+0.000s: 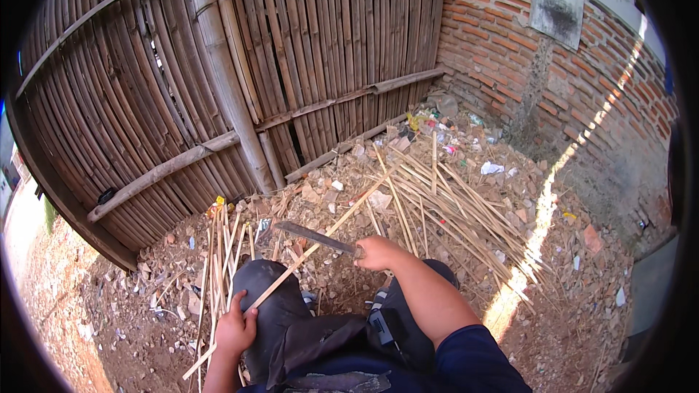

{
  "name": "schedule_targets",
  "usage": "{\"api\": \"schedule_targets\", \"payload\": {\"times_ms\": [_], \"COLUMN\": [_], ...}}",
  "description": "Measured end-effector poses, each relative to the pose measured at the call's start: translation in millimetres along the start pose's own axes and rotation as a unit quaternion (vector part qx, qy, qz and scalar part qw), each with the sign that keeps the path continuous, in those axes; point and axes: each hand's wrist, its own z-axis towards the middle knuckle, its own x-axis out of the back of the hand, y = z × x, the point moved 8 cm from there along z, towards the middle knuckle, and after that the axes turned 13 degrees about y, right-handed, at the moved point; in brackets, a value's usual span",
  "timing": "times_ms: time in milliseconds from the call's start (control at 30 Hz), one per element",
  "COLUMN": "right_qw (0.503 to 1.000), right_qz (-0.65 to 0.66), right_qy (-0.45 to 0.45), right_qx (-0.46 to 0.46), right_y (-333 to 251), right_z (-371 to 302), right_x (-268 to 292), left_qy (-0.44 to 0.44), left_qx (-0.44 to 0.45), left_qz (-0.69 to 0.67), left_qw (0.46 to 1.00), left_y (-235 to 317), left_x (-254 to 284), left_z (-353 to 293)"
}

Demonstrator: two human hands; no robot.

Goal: The person shaves a thin strip of bamboo by hand using a curved blade, holding the strip against their leg protected by a dark cloth while pulling the blade along the wood.

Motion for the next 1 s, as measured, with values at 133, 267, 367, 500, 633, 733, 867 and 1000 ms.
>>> {"api": "schedule_targets", "payload": {"times_ms": [133, 267, 367, 500, 633, 733, 867, 1000], "right_qw": [1.0, 0.999, 1.0, 1.0, 0.999, 0.999, 0.999, 0.999], "right_qz": [0.004, 0.018, 0.014, 0.011, 0.015, 0.023, 0.02, 0.028], "right_qy": [0.015, 0.027, 0.014, 0.024, 0.027, 0.023, 0.039, 0.03], "right_qx": [0.007, 0.018, 0.008, 0.014, 0.017, 0.009, 0.017, 0.007], "right_y": [0.9, 1.0, 0.3, 1.4, -0.1, -2.4, 0.3, -0.4], "right_z": [0.8, 1.5, 1.1, 1.5, 0.4, -0.9, 0.0, -0.3], "right_x": [-0.2, -1.7, -1.4, -1.5, 0.0, 1.5, -0.6, -0.5], "left_qy": [0.021, 0.024, 0.015, 0.017, 0.008, 0.0, 0.002, 0.006], "left_qx": [-0.03, -0.036, -0.022, -0.028, -0.016, -0.003, -0.004, -0.008], "left_qz": [-0.009, -0.009, -0.011, -0.008, -0.003, 0.003, 0.0, -0.003], "left_qw": [0.999, 0.999, 1.0, 0.999, 1.0, 1.0, 1.0, 1.0], "left_y": [0.3, 1.2, 0.0, 3.0, 3.5, 2.8, 2.3, 2.3], "left_x": [0.6, 0.7, 0.1, 1.1, 2.1, 2.1, 1.0, 1.2], "left_z": [-0.1, -0.4, -0.1, 0.3, 1.1, 0.9, 1.1, 1.0]}}
